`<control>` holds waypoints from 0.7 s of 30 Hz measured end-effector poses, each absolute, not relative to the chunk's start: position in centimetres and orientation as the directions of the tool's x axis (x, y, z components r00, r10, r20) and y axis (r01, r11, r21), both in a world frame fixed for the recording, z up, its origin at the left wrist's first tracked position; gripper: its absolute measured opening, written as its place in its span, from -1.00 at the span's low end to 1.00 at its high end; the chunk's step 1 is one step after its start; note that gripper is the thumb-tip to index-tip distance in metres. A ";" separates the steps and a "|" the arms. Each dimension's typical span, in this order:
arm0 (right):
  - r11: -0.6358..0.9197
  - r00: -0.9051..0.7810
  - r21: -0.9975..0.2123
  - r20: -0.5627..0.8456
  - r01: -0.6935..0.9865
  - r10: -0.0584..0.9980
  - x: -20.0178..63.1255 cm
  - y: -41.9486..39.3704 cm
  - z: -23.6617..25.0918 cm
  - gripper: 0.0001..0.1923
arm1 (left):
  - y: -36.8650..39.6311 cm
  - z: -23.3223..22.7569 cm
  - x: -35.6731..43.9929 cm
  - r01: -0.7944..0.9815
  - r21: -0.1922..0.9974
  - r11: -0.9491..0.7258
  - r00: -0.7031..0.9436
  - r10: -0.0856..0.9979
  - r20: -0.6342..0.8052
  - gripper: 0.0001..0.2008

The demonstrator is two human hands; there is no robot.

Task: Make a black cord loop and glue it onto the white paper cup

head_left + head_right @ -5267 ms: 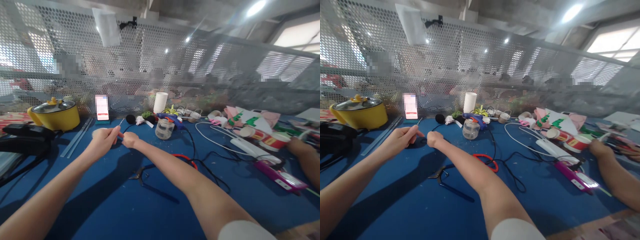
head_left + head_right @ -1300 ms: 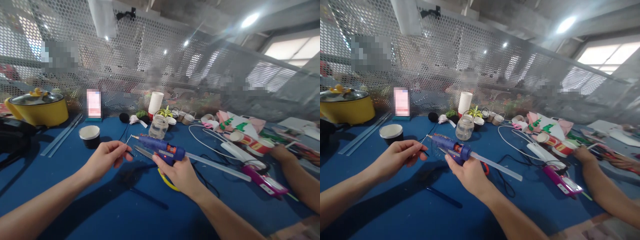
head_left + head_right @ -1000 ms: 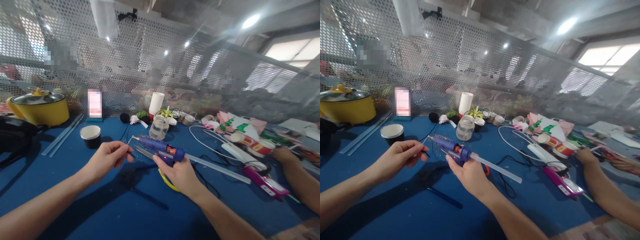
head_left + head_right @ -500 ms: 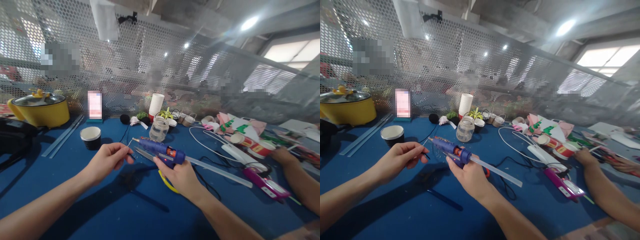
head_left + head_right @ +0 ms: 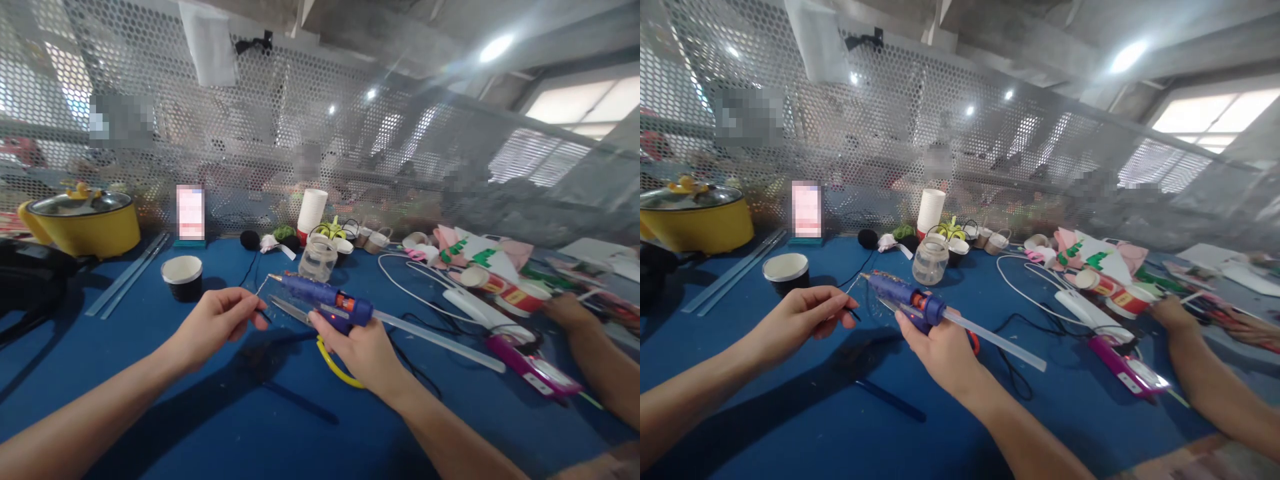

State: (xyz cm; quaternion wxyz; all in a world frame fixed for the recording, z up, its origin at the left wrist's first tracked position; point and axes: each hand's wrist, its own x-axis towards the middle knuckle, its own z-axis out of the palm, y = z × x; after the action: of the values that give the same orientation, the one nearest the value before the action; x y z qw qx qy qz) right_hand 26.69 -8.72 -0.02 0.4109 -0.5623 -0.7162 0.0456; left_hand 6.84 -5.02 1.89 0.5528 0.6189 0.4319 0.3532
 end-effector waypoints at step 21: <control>0.428 -0.089 -0.469 0.587 0.772 0.805 26.8 -8.9 -0.2 -0.76 | -4.9 1.9 6.8 0.133 0.991 -0.009 0.364 0.930 -0.040 -0.70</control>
State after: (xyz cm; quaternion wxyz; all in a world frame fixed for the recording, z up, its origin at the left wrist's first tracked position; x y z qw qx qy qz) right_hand 26.80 -8.90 -0.17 0.4120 -0.5343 -0.7378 0.0198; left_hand 6.82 -4.93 1.92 0.5541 0.6125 0.4340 0.3599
